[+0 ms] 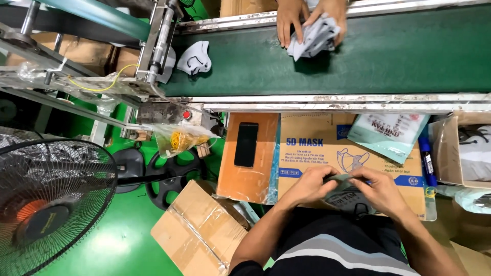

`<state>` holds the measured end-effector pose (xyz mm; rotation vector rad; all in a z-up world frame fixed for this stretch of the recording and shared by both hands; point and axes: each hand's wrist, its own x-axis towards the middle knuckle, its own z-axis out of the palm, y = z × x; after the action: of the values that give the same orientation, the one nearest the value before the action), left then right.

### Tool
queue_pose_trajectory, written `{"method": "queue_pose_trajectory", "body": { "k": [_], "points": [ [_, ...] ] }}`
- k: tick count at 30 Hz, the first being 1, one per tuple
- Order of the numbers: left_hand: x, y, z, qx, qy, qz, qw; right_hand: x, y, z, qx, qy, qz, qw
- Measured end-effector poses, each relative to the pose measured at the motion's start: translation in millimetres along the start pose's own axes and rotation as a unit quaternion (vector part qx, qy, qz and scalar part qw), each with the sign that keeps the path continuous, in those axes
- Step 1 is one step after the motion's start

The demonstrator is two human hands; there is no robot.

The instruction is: Manually packing and sorting stacks of face masks into plastic bags and shipping boxes in a production facility.

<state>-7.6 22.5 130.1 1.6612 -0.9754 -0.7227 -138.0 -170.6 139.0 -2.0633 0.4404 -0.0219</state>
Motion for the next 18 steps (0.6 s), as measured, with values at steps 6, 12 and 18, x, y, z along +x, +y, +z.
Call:
{"method": "queue_pose_trajectory", "body": {
  "k": [6, 12, 18],
  "points": [
    [-4, 22, 6, 0.008, 0.052, 0.049, 0.997, -1, 2, 3, -0.001, 0.024, -0.010, 1.000],
    [-3, 31, 8, 0.034, 0.086, 0.054, 0.994, -4, 22, 5, 0.052, 0.073, 0.002, 0.996],
    [-2, 32, 9, 0.103, 0.115, 0.095, 0.983, 0, -18, -7, 0.038, 0.032, 0.040, 0.998]
  ]
}}
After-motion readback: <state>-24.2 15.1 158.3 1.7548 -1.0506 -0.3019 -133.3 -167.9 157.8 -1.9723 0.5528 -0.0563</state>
